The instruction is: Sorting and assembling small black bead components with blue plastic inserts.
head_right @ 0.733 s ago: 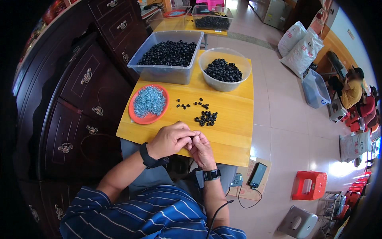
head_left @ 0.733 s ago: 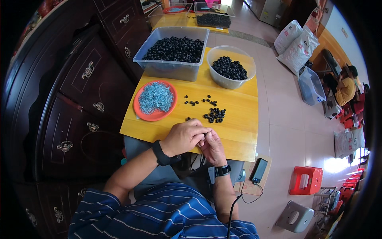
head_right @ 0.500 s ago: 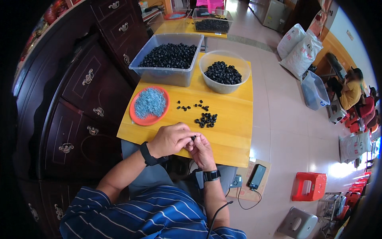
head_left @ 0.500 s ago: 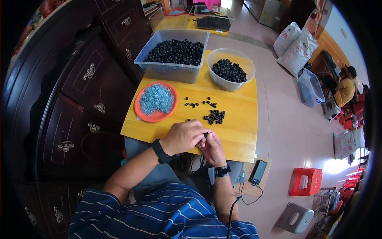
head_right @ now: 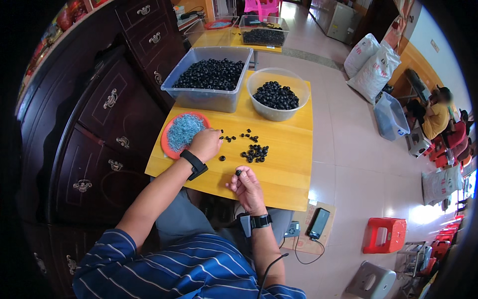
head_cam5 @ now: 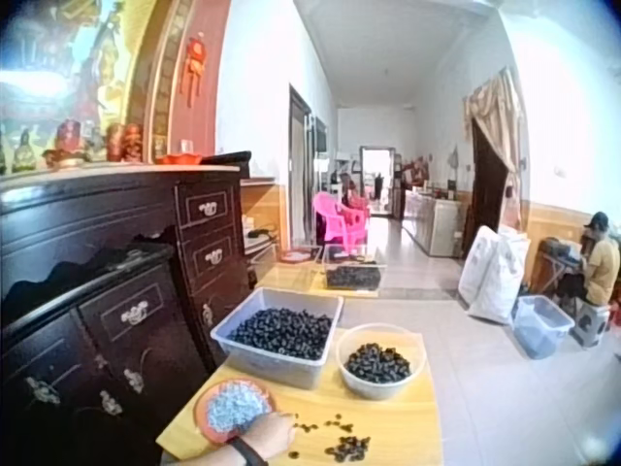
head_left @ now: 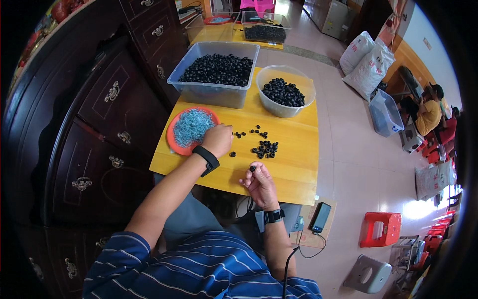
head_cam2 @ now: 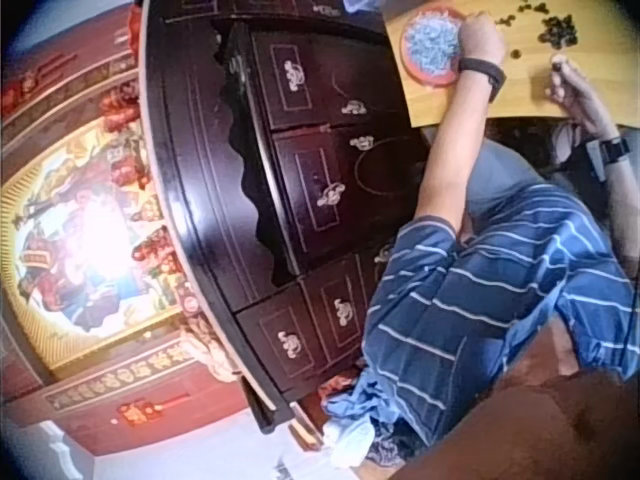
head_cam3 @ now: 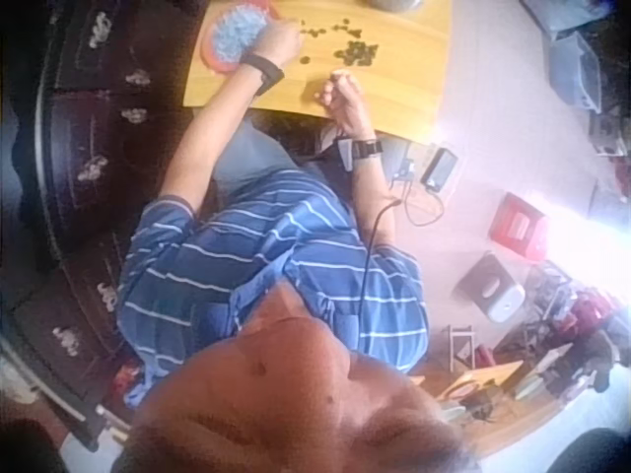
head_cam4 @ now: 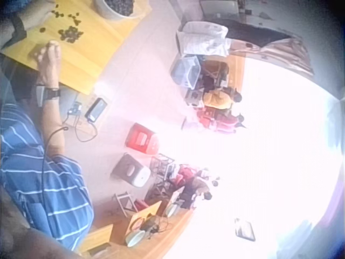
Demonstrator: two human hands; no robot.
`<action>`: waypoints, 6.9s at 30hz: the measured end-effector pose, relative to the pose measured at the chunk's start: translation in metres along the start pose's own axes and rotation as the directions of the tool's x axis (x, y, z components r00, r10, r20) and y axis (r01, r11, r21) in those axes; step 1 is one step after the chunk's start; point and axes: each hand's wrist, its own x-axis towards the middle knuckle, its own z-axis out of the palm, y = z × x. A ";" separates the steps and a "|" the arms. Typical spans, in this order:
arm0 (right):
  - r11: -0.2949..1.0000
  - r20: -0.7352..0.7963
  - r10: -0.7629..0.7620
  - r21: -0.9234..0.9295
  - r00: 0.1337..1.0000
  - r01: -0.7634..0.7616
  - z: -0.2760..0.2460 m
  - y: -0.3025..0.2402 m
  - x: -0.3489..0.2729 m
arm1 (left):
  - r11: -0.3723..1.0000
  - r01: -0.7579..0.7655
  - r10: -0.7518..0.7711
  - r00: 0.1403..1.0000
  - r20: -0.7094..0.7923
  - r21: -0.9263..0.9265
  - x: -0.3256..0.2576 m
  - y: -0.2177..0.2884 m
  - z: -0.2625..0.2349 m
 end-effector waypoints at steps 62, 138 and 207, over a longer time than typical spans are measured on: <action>0.985 -0.086 0.074 0.159 0.994 -0.059 0.018 0.012 -0.014 | 0.603 -0.036 -0.054 0.995 -0.087 -0.797 -0.108 0.057 -0.030; 0.995 -0.076 -0.062 0.079 0.995 0.068 0.039 0.009 -0.017 | 0.668 -0.253 0.238 0.964 -0.122 -0.699 -0.100 0.051 -0.053; 0.997 -0.013 -0.018 -0.079 1.000 0.017 0.056 -0.002 -0.022 | 0.544 -0.217 0.289 0.955 -0.061 -0.811 -0.109 0.038 -0.058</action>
